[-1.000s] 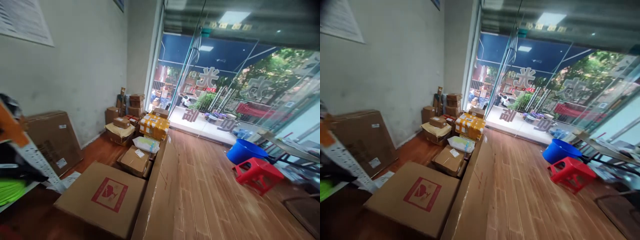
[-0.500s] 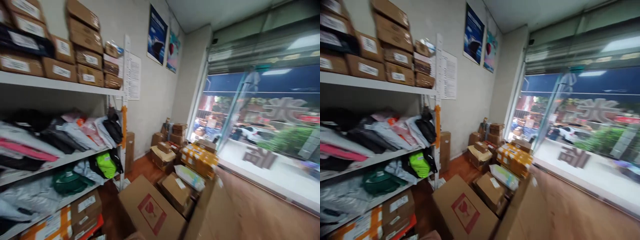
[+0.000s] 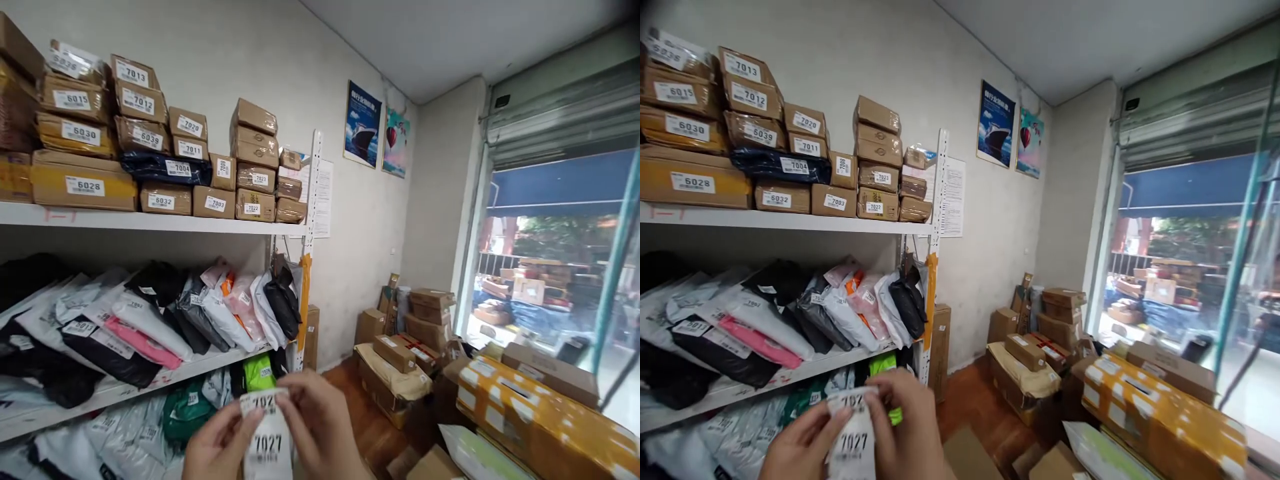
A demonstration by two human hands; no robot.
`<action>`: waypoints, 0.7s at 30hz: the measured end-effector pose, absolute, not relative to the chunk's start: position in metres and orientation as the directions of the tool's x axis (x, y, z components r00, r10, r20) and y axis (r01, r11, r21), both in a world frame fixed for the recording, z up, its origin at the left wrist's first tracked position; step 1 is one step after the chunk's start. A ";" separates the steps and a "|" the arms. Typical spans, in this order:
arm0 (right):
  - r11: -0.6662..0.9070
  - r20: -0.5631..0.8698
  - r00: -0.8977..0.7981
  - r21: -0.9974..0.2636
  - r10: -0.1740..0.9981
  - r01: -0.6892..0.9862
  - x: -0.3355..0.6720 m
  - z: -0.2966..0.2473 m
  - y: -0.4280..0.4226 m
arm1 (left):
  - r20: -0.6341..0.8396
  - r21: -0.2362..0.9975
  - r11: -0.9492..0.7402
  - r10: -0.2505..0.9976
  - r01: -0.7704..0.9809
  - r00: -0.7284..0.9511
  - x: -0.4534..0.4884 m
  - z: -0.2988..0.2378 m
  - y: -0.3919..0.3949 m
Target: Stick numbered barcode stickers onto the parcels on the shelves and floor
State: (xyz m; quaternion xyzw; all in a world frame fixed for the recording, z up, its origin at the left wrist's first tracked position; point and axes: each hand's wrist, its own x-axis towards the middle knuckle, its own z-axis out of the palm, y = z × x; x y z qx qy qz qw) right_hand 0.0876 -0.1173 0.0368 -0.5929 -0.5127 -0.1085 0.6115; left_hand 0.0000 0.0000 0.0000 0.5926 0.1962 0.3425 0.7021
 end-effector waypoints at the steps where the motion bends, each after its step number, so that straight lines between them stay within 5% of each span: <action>1: 0.289 0.725 0.479 -0.657 0.495 0.697 0.098 0.045 -0.112 | 0.156 0.961 0.049 0.715 -0.272 0.681 0.010 0.010 0.004; 6: 0.402 0.540 0.586 -0.841 0.604 0.361 0.152 0.066 -0.077 | 0.324 0.930 -0.115 0.706 -0.350 0.629 0.057 0.036 0.032; 10: 0.445 0.468 0.597 -0.873 0.652 0.199 0.188 0.070 -0.048 | 0.312 0.917 -0.053 0.712 -0.394 0.629 0.085 0.042 0.048; 16: 0.498 0.531 0.539 -0.838 0.653 0.223 0.237 0.068 -0.019 | 0.314 0.883 0.036 0.696 -0.467 0.646 0.122 0.057 0.059; 21: 0.518 0.675 0.525 -0.737 0.519 0.434 0.281 0.082 0.002 | 0.355 0.881 -0.070 0.751 -0.468 0.556 0.177 0.060 0.080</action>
